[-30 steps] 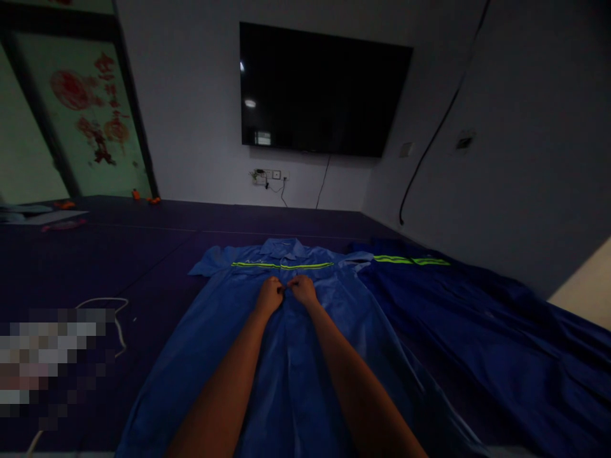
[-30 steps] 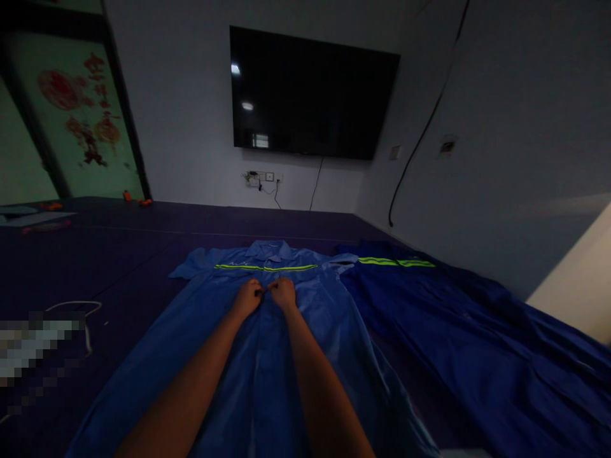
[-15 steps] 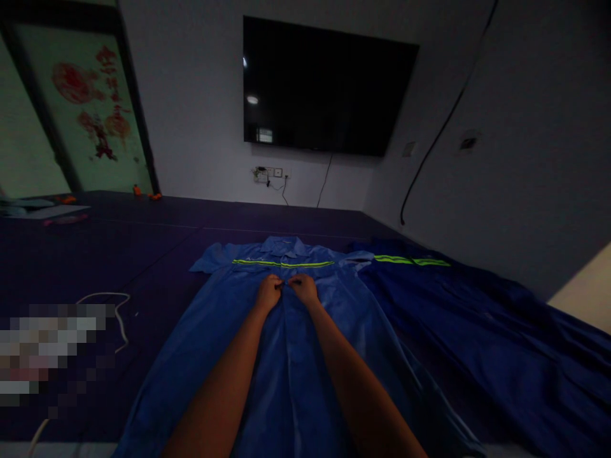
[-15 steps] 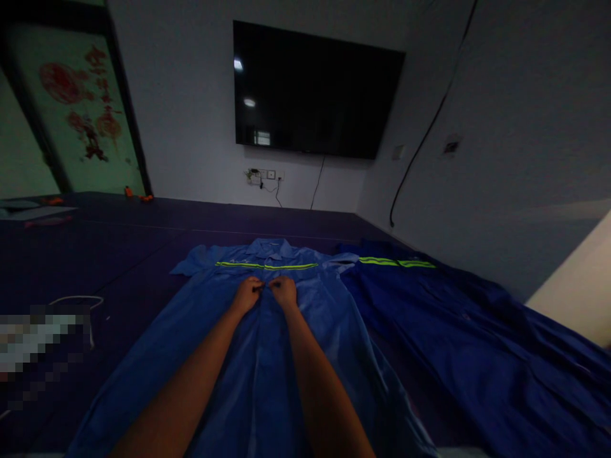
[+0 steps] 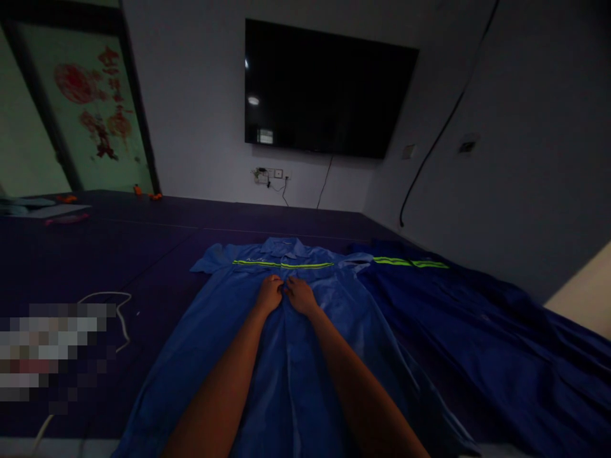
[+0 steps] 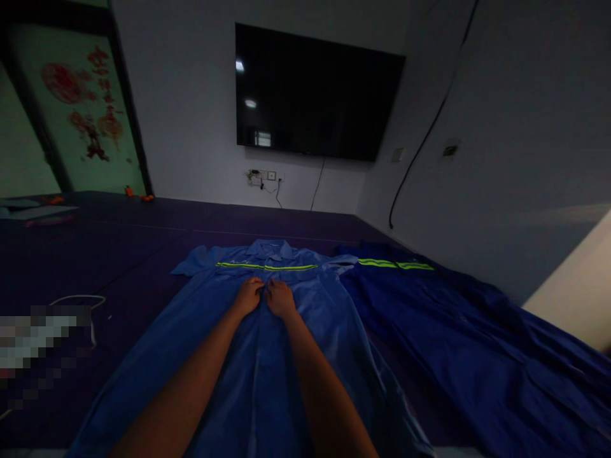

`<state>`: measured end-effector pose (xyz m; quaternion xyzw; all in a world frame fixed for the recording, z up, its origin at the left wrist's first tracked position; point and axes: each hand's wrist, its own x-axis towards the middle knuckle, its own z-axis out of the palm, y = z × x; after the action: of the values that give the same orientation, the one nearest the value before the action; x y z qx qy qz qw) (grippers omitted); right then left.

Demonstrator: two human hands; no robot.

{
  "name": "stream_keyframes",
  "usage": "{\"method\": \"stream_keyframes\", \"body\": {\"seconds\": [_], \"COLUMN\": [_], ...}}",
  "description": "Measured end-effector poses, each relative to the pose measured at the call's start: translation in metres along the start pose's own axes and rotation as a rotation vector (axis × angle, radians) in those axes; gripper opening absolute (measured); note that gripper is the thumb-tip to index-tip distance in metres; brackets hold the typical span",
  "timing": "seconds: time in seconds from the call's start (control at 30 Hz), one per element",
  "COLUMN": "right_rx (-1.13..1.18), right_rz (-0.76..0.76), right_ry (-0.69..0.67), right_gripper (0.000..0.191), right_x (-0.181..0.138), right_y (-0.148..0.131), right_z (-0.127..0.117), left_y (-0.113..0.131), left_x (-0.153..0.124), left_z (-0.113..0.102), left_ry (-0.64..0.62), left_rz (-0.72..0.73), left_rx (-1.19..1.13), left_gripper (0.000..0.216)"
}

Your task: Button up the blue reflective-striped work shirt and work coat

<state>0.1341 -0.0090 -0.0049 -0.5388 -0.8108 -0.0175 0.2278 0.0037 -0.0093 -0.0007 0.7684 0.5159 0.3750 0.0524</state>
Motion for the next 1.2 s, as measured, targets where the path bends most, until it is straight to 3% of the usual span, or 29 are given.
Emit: {"method": "stream_keyframes", "body": {"seconds": [0.1,0.4,0.6,0.73,0.83,0.97,1.2], "right_rx": [-0.073,-0.144,0.035,0.177,0.192,0.158,0.139], "right_rz": [-0.015,-0.043,-0.007,0.066,0.151,0.275,0.272], "right_ry": [-0.026,-0.016,0.001,0.102,0.13,0.049,-0.022], "right_gripper": [0.046,0.052,0.05,0.045,0.041,0.042,0.026], "right_x": [-0.014,-0.064,-0.076,-0.074,-0.076,-0.08,-0.079], "right_y": [-0.007,-0.021,-0.026,-0.027,-0.03,-0.036,-0.039], "right_z": [0.0,-0.005,-0.017,-0.035,-0.047,-0.051,-0.046], "left_y": [0.0,0.015,0.022,0.028,0.033,0.04,0.045], "left_x": [-0.003,-0.041,-0.061,-0.067,-0.068,-0.067,-0.069], "left_z": [-0.003,-0.009,-0.021,-0.028,-0.032,-0.035,-0.039], "left_ry": [0.019,-0.004,-0.003,-0.043,-0.094,-0.115,-0.196], "left_rz": [-0.024,-0.004,0.015,0.058,0.106,0.122,0.135], "left_rx": [-0.053,0.012,-0.018,-0.051,-0.023,0.016,0.006], "left_gripper": [0.04,0.029,0.009,0.004,0.009,0.017,0.049]}}
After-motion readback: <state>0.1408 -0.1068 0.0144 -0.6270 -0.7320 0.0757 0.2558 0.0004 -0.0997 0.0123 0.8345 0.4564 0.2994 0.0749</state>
